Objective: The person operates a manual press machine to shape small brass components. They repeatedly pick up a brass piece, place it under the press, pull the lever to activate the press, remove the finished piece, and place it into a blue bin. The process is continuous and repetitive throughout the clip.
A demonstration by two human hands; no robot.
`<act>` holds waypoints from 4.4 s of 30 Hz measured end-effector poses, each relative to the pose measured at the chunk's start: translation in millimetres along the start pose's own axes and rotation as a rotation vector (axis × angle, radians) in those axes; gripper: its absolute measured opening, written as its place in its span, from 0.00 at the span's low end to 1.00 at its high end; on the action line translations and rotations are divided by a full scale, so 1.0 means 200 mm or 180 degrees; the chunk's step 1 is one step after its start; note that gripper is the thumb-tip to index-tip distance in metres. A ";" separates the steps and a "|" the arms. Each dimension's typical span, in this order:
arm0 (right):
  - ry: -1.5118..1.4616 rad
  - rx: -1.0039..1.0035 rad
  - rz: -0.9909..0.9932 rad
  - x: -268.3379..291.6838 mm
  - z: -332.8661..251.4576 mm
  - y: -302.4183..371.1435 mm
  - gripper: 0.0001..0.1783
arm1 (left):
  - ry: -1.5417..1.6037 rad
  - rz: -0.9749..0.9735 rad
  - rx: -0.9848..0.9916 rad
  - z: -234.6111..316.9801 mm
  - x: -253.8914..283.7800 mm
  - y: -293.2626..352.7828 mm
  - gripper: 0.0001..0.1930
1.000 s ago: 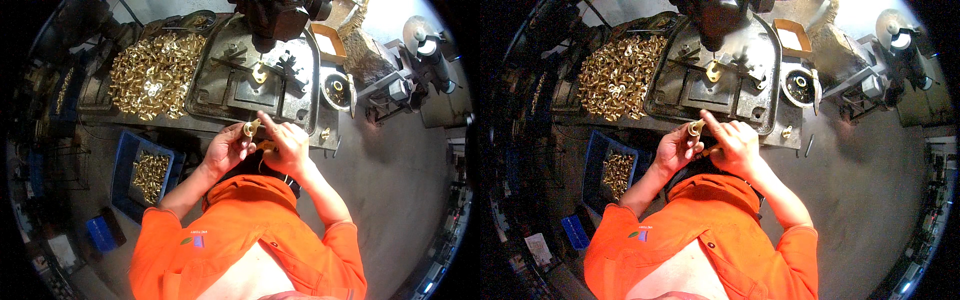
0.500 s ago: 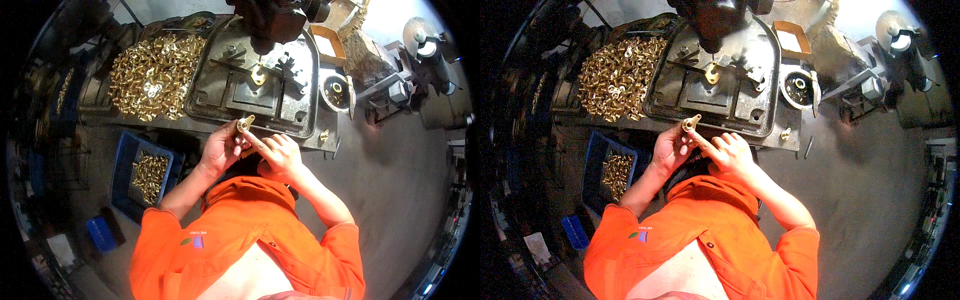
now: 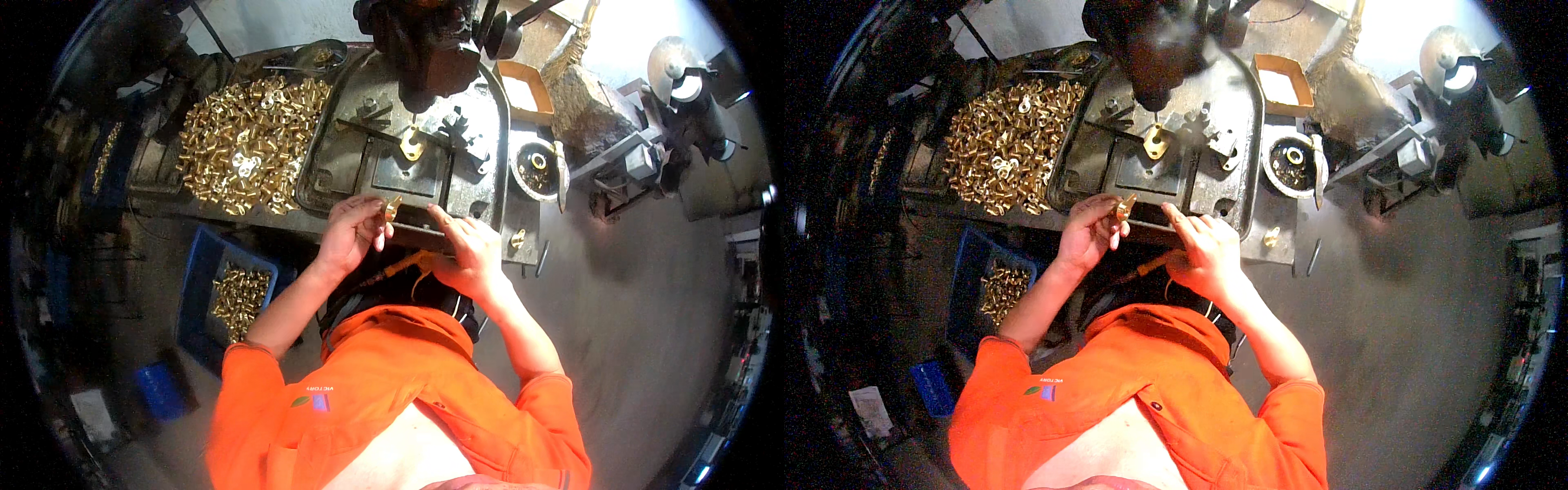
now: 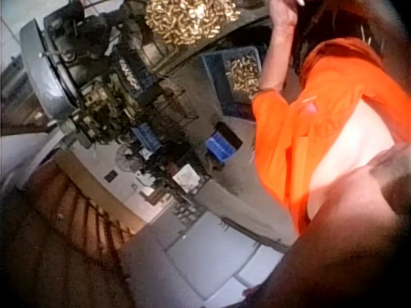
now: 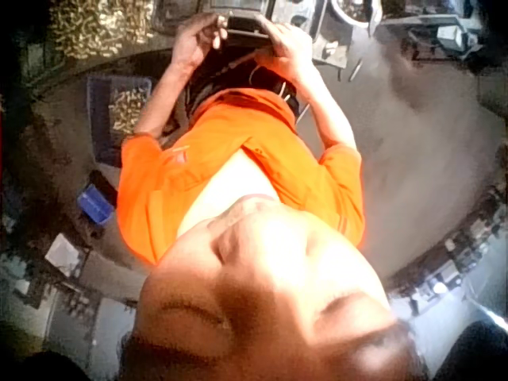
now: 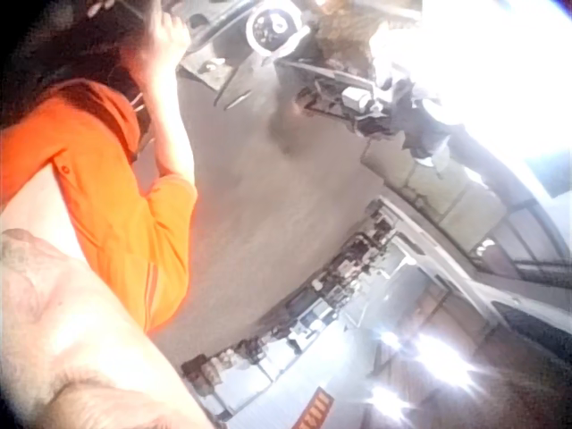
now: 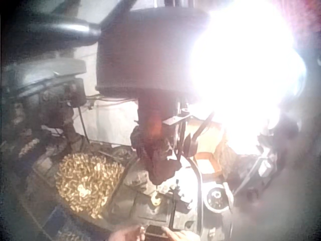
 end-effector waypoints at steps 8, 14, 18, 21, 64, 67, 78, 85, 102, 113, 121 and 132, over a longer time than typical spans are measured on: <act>-0.0223 -0.0242 -0.0018 0.07 0.07 0.08 0.34 | -0.2320 -0.0375 -0.0913 0.16 -0.16 -0.25 0.12; -0.0181 -0.0387 -0.0212 0.09 0.12 0.13 0.32 | -0.5135 -0.0061 -0.2726 0.17 -0.27 -0.46 0.12; -0.0188 -0.0384 -0.0252 0.08 0.15 0.16 0.31 | -0.5638 0.0105 -0.2960 0.18 -0.30 -0.55 0.11; -0.0218 -0.0457 -0.0260 0.10 0.16 0.15 0.31 | -0.5740 0.0074 -0.3122 0.18 -0.32 -0.58 0.11; -0.1919 0.0615 0.2681 0.73 -0.03 -0.47 0.06 | -0.6357 -0.0019 -0.2747 0.01 -0.27 -0.44 0.24; -0.1856 0.0382 0.2959 0.72 -0.04 -0.47 0.06 | -0.6284 0.0074 -0.2839 0.02 -0.28 -0.42 0.23; -0.1725 0.0599 0.2960 0.62 0.01 -0.35 0.05 | -0.5991 0.0266 -0.3172 0.02 -0.27 -0.41 0.21; -0.1554 0.0642 0.2884 0.54 -0.02 -0.31 0.07 | -0.5401 0.0245 -0.3853 0.05 -0.25 -0.42 0.06; -0.1344 0.0275 0.2701 0.39 0.12 -0.16 0.03 | -0.5271 0.0031 -0.3946 0.08 -0.23 -0.40 0.21; -0.1430 0.0101 0.2541 0.29 0.20 -0.11 0.14 | -0.4994 -0.0115 -0.4036 0.12 -0.28 -0.36 0.09; -0.1529 -0.0069 0.2428 0.25 0.27 -0.09 0.18 | -0.5092 -0.0179 -0.3973 0.12 -0.28 -0.37 0.07; -0.1712 -0.0393 0.2102 0.24 0.29 -0.09 0.22 | -0.5669 -0.0136 -0.3138 0.09 -0.26 -0.42 0.12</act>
Point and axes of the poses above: each hand's wrist, its own y-axis away from the middle knuckle, its own x-axis out of the back of the hand, z = x × y, the point moved 4 cm from there along -y, towards the middle knuckle, and after that the axes turned 10 degrees about z, right-handed, at the moved point
